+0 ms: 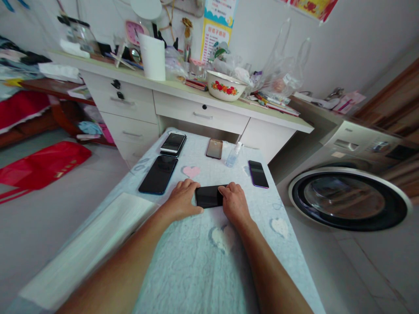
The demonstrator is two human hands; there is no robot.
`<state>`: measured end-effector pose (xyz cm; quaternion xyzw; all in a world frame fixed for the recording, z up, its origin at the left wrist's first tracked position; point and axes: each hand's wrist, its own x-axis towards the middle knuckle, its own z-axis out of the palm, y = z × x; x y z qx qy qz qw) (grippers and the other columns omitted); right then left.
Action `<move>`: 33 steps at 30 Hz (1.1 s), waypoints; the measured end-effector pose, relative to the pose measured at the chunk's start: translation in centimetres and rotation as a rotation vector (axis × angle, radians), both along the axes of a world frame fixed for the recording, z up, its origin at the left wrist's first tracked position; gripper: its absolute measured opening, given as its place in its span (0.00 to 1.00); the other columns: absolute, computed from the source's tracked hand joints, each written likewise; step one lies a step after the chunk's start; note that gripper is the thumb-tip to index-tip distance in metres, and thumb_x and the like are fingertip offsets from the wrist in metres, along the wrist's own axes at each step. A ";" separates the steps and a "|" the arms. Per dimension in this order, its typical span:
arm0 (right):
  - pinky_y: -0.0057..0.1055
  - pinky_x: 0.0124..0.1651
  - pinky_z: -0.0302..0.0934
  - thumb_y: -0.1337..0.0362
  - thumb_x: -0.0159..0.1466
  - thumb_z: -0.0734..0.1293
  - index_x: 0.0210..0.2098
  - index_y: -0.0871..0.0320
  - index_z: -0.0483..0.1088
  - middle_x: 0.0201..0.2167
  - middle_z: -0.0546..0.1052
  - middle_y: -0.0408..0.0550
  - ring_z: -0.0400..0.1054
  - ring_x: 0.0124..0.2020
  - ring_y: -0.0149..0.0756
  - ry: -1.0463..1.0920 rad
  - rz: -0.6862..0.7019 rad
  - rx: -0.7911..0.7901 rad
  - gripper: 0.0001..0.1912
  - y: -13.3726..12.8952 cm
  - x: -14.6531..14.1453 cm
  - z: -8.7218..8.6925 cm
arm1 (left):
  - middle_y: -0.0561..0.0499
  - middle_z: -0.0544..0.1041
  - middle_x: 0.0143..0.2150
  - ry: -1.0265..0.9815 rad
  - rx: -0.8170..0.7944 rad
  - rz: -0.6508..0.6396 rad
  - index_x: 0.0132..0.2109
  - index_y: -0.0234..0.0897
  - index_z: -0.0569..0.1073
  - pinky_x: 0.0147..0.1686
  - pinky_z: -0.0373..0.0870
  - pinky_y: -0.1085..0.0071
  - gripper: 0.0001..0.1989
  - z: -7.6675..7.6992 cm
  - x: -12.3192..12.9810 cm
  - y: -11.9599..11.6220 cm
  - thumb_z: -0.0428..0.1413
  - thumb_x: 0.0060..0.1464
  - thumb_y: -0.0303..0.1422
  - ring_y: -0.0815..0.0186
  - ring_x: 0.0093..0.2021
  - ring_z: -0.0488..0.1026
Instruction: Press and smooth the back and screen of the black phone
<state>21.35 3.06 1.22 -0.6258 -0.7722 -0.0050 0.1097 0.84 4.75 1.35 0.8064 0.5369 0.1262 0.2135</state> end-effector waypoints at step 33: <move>0.30 0.42 0.50 0.69 0.66 0.57 0.46 0.52 0.74 0.35 0.68 0.51 0.59 0.38 0.38 -0.059 -0.163 0.023 0.17 0.6 2.1 0.2 | 0.44 0.65 0.53 -0.003 0.002 -0.003 0.54 0.38 0.65 0.55 0.61 0.61 0.33 0.0 0.0 0.0 0.61 0.39 0.41 0.52 0.54 0.62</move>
